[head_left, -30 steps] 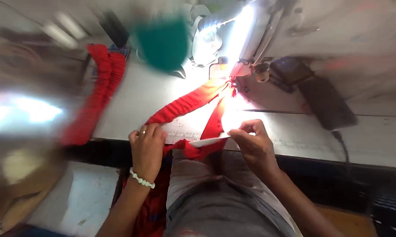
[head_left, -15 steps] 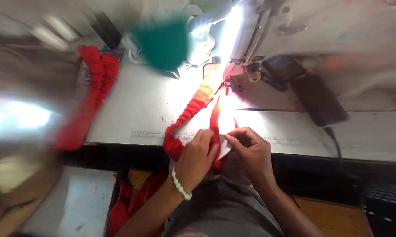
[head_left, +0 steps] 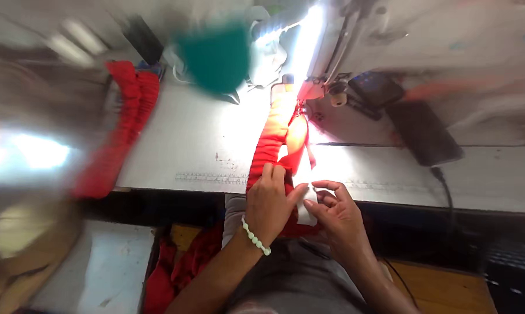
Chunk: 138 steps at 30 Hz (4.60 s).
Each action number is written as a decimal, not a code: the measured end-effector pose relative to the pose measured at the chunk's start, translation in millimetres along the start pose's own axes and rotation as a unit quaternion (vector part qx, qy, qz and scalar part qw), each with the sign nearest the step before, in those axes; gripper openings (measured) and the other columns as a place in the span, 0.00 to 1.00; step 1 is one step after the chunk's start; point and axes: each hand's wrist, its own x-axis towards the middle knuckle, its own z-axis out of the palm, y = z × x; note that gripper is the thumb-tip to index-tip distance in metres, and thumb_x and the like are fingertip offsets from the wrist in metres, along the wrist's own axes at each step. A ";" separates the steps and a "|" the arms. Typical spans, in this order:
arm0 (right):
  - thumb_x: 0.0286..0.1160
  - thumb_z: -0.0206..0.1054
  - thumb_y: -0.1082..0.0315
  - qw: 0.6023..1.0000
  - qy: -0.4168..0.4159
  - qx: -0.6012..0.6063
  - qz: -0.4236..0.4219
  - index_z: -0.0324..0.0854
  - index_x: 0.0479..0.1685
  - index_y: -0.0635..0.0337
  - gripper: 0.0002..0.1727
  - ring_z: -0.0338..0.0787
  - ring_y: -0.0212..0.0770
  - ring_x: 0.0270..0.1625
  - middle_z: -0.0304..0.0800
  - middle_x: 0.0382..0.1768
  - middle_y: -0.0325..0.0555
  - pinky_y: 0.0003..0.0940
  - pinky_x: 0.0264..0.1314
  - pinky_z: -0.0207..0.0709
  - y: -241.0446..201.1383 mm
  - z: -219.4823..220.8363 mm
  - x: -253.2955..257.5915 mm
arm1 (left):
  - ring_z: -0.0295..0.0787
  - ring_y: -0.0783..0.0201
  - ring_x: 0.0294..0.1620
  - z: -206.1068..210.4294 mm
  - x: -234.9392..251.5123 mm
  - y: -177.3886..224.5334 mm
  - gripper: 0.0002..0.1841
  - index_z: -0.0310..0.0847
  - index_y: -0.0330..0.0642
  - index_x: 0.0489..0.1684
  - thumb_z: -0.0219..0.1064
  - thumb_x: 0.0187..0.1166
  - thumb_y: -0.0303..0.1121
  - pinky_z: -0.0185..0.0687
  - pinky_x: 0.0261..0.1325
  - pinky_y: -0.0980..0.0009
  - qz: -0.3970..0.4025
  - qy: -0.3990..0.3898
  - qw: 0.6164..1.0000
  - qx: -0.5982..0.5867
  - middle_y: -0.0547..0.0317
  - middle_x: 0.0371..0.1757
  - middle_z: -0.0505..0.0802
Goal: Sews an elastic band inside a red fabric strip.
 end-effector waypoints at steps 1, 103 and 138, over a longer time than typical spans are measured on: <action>0.64 0.68 0.79 1.000 0.007 -0.005 0.005 0.73 0.61 0.66 0.22 0.91 0.25 0.33 0.91 0.38 0.37 0.17 0.36 0.87 0.4 -2.6 -1.7 | 0.91 0.49 0.37 -0.4 0.3 0.4 0.21 0.88 0.30 0.41 0.69 0.80 0.46 0.87 0.39 0.57 0.000 -0.014 1.000 0.013 0.42 0.41 0.89; 0.70 0.58 0.78 0.823 -0.277 -0.360 -0.343 0.85 0.47 0.61 0.13 0.94 0.47 0.49 0.91 0.51 0.54 0.41 0.42 0.87 -25.1 3.1 39.7 | 0.86 0.76 0.29 -35.8 -23.5 -17.0 0.12 0.79 0.44 0.37 0.52 0.90 0.31 0.86 0.37 0.77 -0.227 -0.100 0.778 -0.578 0.68 0.28 0.87; 0.65 0.71 0.74 0.994 0.007 -0.111 -0.020 0.76 0.66 0.66 0.25 0.87 0.20 0.30 0.90 0.32 0.34 0.13 0.32 0.80 -5.1 -1.5 12.4 | 0.87 0.82 0.30 -2.9 -23.5 9.2 0.07 0.90 0.35 0.39 0.74 0.73 0.30 0.82 0.37 0.87 -0.037 0.023 0.962 -0.270 0.62 0.30 0.93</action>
